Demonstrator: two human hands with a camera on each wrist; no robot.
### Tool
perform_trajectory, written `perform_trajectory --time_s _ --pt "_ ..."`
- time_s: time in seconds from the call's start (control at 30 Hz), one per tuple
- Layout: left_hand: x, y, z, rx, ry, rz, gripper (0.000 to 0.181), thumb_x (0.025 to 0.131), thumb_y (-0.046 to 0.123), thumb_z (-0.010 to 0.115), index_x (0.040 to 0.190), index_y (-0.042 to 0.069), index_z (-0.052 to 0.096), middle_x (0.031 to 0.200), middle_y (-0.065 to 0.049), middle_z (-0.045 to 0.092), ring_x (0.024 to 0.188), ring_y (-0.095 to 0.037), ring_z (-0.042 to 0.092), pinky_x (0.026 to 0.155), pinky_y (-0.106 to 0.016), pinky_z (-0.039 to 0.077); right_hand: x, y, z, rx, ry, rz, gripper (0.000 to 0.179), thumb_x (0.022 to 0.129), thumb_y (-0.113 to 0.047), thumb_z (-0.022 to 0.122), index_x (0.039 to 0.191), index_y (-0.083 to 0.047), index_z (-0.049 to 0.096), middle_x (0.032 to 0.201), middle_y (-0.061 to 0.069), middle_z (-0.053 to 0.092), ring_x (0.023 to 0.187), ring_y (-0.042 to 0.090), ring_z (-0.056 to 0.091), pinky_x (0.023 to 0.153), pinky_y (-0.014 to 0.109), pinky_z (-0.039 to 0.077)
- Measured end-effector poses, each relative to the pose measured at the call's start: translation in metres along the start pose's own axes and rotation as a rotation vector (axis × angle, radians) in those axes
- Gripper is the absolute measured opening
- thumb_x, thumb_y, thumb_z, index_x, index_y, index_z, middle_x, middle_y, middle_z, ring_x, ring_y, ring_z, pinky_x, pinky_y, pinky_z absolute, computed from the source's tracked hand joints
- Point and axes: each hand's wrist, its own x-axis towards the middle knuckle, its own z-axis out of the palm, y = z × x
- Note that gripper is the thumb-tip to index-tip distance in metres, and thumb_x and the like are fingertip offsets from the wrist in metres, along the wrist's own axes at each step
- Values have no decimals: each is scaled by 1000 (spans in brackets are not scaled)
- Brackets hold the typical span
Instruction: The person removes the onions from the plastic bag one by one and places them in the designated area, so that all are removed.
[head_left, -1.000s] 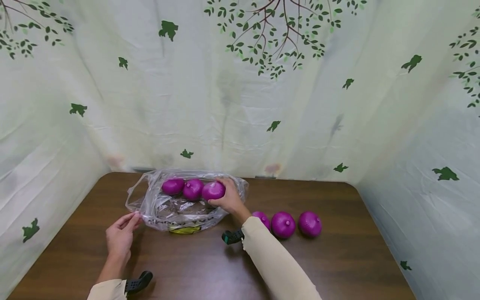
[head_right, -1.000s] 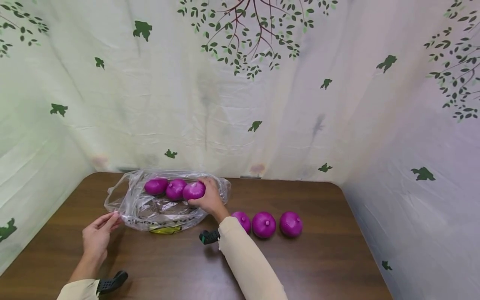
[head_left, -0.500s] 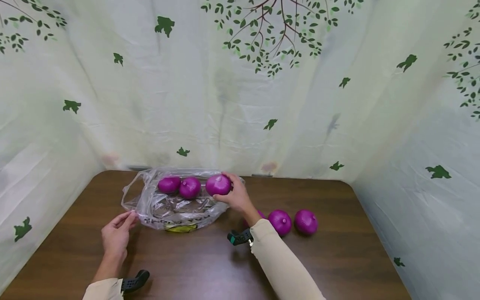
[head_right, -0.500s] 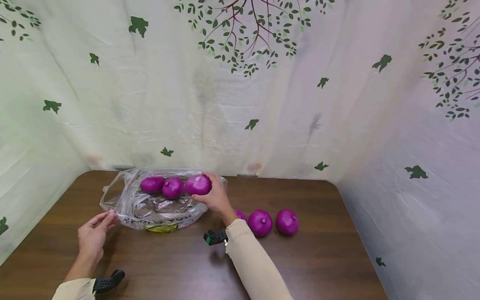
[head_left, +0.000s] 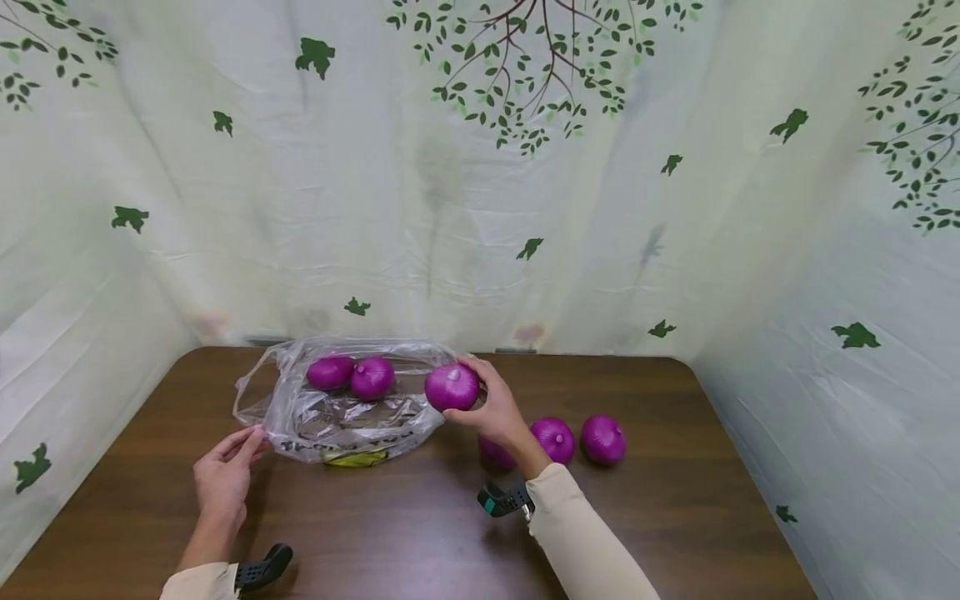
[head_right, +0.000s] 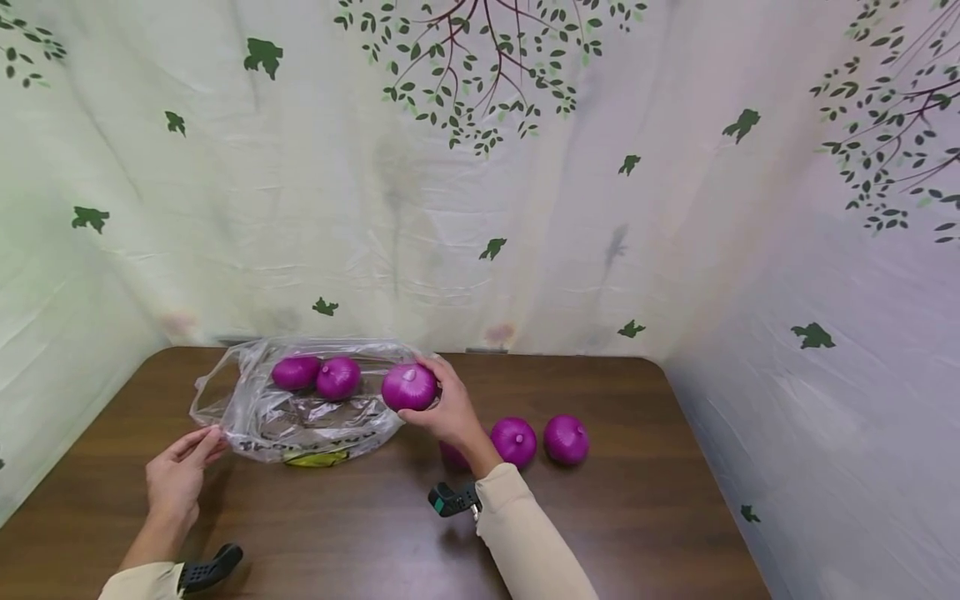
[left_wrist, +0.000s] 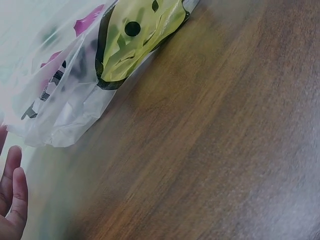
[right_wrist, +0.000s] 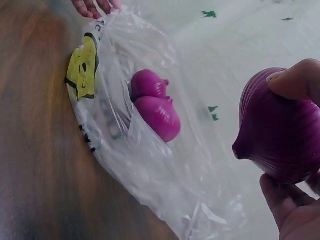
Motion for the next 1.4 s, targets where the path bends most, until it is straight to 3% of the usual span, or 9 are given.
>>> perform_trajectory --time_s 0.17,0.47,0.73,0.93,1.13,1.4 --pt "2 1 0 -11 -3 6 4 87 19 72 84 20 75 69 14 69 65 -2 67 64 -12 52 -19 -26 -11 -18 -35 -12 72 71 7 78 135 7 46 137 27 43 121 42 49 99 52 43" --pt "1 1 0 -7 -18 -22 4 87 21 72 84 21 74 71 15 69 67 -2 67 65 -12 52 -53 -32 -25 -39 -62 60 73 73 2 77 138 4 44 136 23 45 122 39 49 98 51 44" --pt "3 0 2 -11 -14 -10 6 87 20 72 82 22 74 70 16 69 66 -1 67 64 -12 52 -78 14 -30 8 -15 53 78 69 -2 83 137 -6 46 136 12 45 122 32 49 99 39 45" --pt "2 0 0 -8 -15 -24 5 87 22 72 82 23 74 71 16 69 66 -1 66 64 -11 51 -93 21 -28 20 -8 30 80 65 0 86 136 -7 49 136 12 47 123 29 49 101 30 44" --pt "0 -1 -1 -23 -16 -24 9 87 19 71 80 24 73 70 16 69 65 -1 66 63 -12 51 -107 27 -23 -22 -22 -3 80 66 -7 88 136 -6 50 138 11 49 124 23 48 103 34 42" --pt "-1 -1 1 -9 -17 -18 4 86 23 73 83 22 74 70 17 69 66 -1 66 64 -11 51 -128 38 -19 21 -19 71 83 65 -3 86 138 -3 47 136 13 46 123 21 48 104 28 40"
